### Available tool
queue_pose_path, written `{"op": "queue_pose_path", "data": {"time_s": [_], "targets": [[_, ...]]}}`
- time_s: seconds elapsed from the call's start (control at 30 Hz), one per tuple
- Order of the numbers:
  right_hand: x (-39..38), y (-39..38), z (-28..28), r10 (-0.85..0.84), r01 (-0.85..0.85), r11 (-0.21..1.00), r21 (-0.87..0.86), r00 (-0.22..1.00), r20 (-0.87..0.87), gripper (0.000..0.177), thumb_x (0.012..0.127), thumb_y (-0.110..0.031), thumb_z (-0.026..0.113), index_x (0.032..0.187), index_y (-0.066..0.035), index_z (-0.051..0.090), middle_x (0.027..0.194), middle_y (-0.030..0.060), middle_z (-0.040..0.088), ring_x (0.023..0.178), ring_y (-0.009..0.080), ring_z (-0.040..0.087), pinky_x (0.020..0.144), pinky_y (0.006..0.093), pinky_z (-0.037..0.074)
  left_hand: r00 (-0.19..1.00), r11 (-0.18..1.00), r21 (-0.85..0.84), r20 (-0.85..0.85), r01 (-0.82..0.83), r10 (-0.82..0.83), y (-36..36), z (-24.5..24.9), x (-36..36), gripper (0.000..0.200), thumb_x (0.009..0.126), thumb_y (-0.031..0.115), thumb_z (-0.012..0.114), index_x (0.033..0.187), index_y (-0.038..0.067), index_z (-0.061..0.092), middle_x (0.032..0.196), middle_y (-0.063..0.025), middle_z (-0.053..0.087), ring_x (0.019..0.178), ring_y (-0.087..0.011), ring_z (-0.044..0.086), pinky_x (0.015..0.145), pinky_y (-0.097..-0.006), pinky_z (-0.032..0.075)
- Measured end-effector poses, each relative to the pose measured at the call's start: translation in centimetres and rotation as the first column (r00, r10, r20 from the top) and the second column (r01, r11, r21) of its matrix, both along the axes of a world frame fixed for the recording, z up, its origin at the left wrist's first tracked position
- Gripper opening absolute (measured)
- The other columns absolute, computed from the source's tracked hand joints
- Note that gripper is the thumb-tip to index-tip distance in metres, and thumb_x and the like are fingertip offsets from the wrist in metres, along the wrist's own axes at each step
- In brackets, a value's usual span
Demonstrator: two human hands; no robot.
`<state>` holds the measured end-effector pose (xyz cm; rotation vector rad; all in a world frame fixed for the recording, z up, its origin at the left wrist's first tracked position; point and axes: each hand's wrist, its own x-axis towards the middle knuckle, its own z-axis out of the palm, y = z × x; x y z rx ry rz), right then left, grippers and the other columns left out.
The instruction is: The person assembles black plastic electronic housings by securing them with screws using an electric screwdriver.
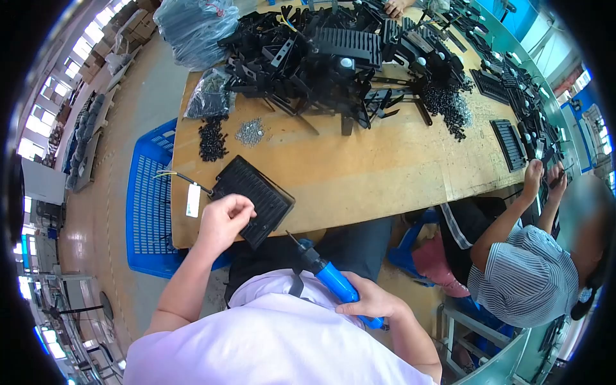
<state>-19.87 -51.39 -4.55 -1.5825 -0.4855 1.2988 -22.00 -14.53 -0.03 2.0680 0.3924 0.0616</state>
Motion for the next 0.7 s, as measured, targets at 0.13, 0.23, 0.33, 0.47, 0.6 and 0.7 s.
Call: {"op": "queue_pose_path", "data": {"time_s": [0.13,0.23,0.33,0.47,0.6,0.7], "targets": [[0.1,1.0,-0.1,0.041,-0.041,0.999,-0.016,0.999,-0.006,0.094,0.080,-0.039,0.087,0.150,0.002,0.040,0.132,0.0205,0.059,0.121,0.0282,0.057,0.105,0.0367,0.045,0.994,0.983,0.179,0.099,0.038,-0.056,-1.5,-1.9,-1.9,0.004,0.087,0.003,0.073,0.090,0.003,0.073,0.081,-0.0064,0.072,0.073,-0.0138,0.068,0.068,-0.0281,0.054],[0.0,1.3,-0.9,0.048,-0.048,0.999,0.000,0.998,0.045,0.093,0.080,-0.041,0.086,0.150,0.002,0.041,0.133,0.0210,0.059,0.123,0.0291,0.057,0.107,0.0371,0.044,0.950,0.902,0.431,0.272,0.021,-0.152,-2.4,-2.2,-1.7,0.007,0.076,0.004,0.076,0.081,0.008,0.073,0.079,-0.0055,0.068,0.076,-0.0241,0.064,0.071,-0.0374,0.051],[0.0,1.6,-0.7,0.050,-0.050,0.999,0.010,0.997,0.065,0.093,0.081,-0.042,0.085,0.150,0.002,0.041,0.134,0.0211,0.058,0.124,0.0297,0.057,0.108,0.0372,0.043,0.925,0.848,0.530,0.338,-0.033,-0.174,-3.0,-3.0,-1.3,0.009,0.071,0.006,0.078,0.076,0.011,0.072,0.078,-0.0039,0.065,0.082,-0.0274,0.061,0.075,-0.0414,0.048],[0.3,2.0,-0.4,0.059,-0.060,0.998,0.019,0.998,0.032,0.095,0.081,-0.038,0.087,0.151,0.002,0.039,0.135,0.0192,0.058,0.125,0.0273,0.055,0.109,0.0369,0.043,0.935,0.816,0.575,0.319,-0.058,-0.158,-3.5,-3.9,-1.5,0.010,0.070,0.009,0.079,0.074,0.013,0.072,0.080,-0.0025,0.063,0.086,-0.0263,0.059,0.082,-0.0421,0.045],[0.4,2.3,-0.4,0.050,-0.052,0.998,0.030,0.998,0.042,0.093,0.081,-0.040,0.085,0.151,0.002,0.039,0.135,0.0206,0.058,0.124,0.0291,0.056,0.108,0.0366,0.043,0.941,0.804,0.592,0.296,-0.047,-0.163,-3.7,-4.1,-1.3,0.010,0.070,0.009,0.080,0.074,0.013,0.072,0.080,-0.0024,0.063,0.087,-0.0262,0.060,0.084,-0.0422,0.044],[0.4,2.3,-0.9,0.051,-0.053,0.998,0.040,0.998,0.049,0.092,0.082,-0.041,0.084,0.150,0.003,0.040,0.135,0.0213,0.058,0.124,0.0300,0.056,0.108,0.0366,0.043,0.942,0.808,0.587,0.300,-0.055,-0.154,-3.8,-4.2,-1.2,0.009,0.071,0.009,0.080,0.074,0.012,0.073,0.080,-0.0024,0.063,0.087,-0.0260,0.060,0.084,-0.0422,0.045]]}}
